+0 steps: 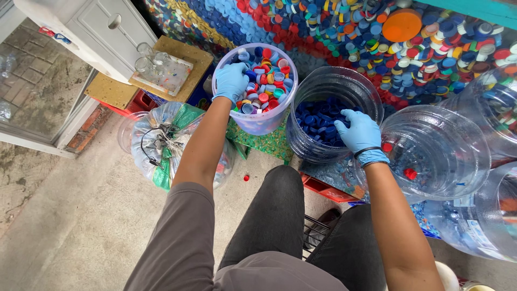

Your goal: Sorting plastic bottle caps by color from a central bucket into separate plastic containers

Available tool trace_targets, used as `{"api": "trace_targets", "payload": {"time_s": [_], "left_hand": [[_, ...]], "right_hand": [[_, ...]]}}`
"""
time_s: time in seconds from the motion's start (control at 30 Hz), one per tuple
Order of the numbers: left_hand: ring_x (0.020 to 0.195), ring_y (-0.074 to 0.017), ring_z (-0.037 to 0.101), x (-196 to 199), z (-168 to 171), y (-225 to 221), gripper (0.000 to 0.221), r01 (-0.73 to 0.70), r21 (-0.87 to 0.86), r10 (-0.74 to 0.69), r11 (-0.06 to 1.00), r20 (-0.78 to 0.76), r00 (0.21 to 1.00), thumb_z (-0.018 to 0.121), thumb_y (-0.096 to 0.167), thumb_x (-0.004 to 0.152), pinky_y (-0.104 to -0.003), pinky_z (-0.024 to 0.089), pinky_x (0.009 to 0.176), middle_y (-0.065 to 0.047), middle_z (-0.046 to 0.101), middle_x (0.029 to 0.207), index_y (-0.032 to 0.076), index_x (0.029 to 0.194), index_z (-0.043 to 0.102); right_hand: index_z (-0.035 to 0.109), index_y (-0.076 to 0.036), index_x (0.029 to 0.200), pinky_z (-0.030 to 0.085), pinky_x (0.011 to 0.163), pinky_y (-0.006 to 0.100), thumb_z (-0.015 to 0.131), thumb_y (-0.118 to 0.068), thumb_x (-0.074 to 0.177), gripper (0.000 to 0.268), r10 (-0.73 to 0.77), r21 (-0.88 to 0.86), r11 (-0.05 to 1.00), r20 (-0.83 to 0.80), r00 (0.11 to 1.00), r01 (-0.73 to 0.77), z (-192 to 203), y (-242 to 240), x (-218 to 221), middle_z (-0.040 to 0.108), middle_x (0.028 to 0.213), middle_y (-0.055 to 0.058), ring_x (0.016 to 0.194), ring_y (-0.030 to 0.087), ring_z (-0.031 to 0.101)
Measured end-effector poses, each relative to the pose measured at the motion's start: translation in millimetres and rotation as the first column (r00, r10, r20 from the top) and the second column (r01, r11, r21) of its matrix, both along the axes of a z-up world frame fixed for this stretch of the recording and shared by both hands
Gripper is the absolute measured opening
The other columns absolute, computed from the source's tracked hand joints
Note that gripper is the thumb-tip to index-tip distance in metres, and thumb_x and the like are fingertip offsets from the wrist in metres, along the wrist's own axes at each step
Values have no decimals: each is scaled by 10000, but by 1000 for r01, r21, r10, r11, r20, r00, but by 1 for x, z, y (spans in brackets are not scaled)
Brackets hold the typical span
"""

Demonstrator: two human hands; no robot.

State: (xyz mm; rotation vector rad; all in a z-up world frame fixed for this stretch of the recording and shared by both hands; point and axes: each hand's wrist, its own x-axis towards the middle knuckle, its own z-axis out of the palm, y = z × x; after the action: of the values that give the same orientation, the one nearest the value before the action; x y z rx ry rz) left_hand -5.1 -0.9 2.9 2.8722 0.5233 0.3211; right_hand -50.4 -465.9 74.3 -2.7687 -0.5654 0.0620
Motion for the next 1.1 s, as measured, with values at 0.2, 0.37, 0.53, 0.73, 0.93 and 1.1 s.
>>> {"api": "trace_targets", "payload": {"time_s": [0.2, 0.37, 0.53, 0.73, 0.93, 1.1], "left_hand": [[889, -333, 612, -58, 77, -28, 215, -56, 326, -48, 944, 303, 952, 619, 227, 810, -487, 384, 789, -51, 652, 894, 207, 1024, 629], [934, -248, 559, -84, 90, -75, 415, 178, 332, -340, 926, 535, 773, 764, 183, 730, -436, 356, 889, 16, 625, 962, 235, 1127, 656], [974, -202, 576, -108, 106, -146, 446, 377, 308, -486, 874, 587, 648, 850, 229, 687, -423, 400, 945, 50, 602, 995, 260, 1078, 638], [1074, -281, 582, -143, 136, -184, 248, 502, 49, -434, 864, 576, 692, 573, 7, 967, -405, 348, 1143, -90, 639, 995, -6, 1201, 652], [956, -112, 677, -92, 55, -88, 316, 456, 108, -443, 884, 510, 738, 700, 296, 832, -337, 466, 857, 224, 702, 978, 446, 1106, 660], [903, -205, 688, -105, 54, -23, 291, 164, 157, -219, 974, 456, 862, 717, 264, 836, -409, 491, 783, 108, 711, 937, 366, 1103, 667]], "right_hand": [[667, -140, 1381, 538, 846, 493, 622, -425, 987, 487, 75, 217, 972, 63, 995, -87, 20, 33, -11, 729, 1174, 100, 1044, 316, 674], [666, -162, 1371, 548, 806, 415, 790, -343, 918, 503, 149, 522, 839, 49, 988, -153, 38, 83, -24, 726, 1089, 84, 908, 250, 676], [681, -202, 1362, 580, 807, 344, 874, -243, 888, 513, 265, 783, 599, 1, 964, -165, 58, 120, -40, 753, 1120, 109, 966, 215, 726], [730, -195, 1285, 598, 846, 391, 860, -172, 897, 410, 241, 773, 602, 63, 969, -200, 61, 106, -43, 742, 1150, 131, 1065, 315, 726], [637, -205, 1334, 541, 930, 574, 831, -266, 889, 489, 100, 497, 860, 65, 993, -120, 50, 49, -21, 733, 1149, 188, 1092, 453, 676], [621, -297, 1387, 519, 997, 521, 746, -463, 917, 514, -26, 98, 995, 8, 1000, 25, 20, 7, -2, 717, 1225, 121, 1177, 365, 672]]}}
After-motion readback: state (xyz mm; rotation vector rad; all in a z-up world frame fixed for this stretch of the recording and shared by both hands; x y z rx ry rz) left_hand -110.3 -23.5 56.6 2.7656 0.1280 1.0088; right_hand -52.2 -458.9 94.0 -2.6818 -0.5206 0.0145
